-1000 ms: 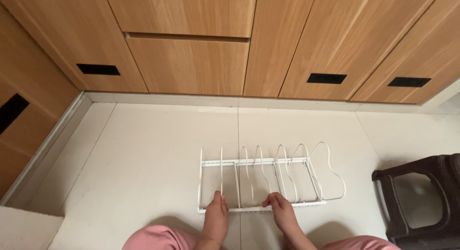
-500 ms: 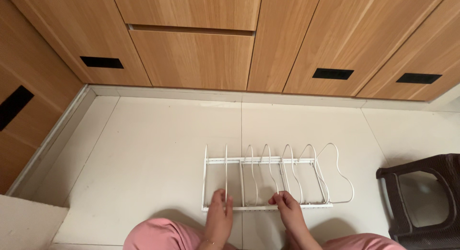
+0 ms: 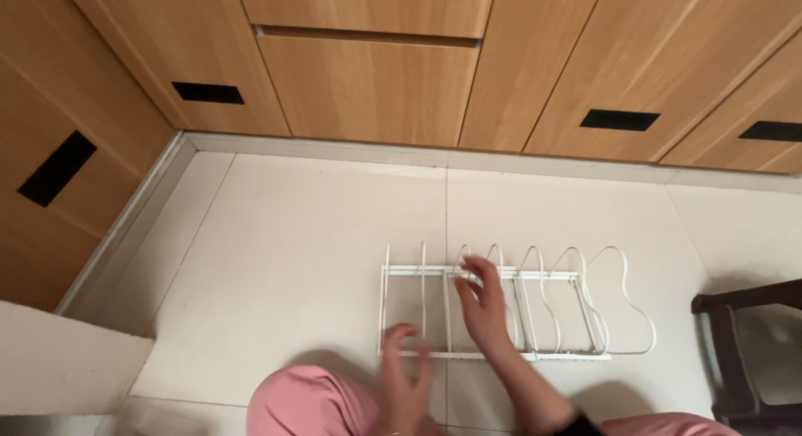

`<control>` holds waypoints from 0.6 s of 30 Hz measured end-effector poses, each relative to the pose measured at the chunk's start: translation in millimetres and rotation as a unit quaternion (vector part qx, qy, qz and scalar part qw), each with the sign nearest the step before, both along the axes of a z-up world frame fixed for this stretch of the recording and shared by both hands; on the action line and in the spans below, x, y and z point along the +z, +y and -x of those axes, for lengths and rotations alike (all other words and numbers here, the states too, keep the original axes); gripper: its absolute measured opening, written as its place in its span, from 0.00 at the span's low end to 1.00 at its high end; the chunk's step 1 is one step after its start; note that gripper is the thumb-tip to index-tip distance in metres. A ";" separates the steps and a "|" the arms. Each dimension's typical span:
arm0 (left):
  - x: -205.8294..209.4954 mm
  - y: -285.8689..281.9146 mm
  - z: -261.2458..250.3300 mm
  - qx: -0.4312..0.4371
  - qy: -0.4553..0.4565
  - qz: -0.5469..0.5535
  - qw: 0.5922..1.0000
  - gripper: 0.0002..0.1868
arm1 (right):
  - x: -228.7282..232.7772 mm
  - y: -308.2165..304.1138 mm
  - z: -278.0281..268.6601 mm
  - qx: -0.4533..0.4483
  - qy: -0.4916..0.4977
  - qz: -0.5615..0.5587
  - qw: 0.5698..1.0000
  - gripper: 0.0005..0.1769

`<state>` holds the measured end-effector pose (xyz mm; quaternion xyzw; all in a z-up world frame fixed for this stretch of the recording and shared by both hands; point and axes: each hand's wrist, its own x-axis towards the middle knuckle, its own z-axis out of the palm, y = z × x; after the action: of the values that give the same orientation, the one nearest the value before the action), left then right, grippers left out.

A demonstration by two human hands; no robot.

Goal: The person sits on the floor and disassembles a white plastic clothes drying rack. They remove the wire hangers from the frame, then separate the frame into two rectangular pieces. The person then gathers the hangers and places them beside the frame pieces.

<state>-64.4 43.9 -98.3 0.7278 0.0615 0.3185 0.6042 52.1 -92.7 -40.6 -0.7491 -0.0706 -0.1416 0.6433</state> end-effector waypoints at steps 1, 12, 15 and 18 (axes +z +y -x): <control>-19.2 -14.7 0.1 0.011 0.033 0.067 0.997 0.15 | -5.1 8.0 -16.1 0.014 0.014 0.013 1.000 0.23; -115.3 -11.4 -38.6 -0.065 0.366 0.757 0.537 0.19 | -61.1 38.8 -114.2 0.107 0.334 0.041 0.936 0.29; -123.1 -16.1 -58.0 -0.088 0.361 0.767 0.523 0.11 | -79.7 39.5 -114.1 0.140 0.309 0.016 0.941 0.23; -137.4 -33.2 -70.1 -0.157 0.334 0.790 0.490 0.09 | -92.9 39.1 -114.5 0.133 0.280 0.059 0.949 0.19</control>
<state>5.7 10.7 -235.7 -0.0050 0.3686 -0.2305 0.9005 166.6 -53.6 -133.5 -0.7791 0.0047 0.1653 0.6047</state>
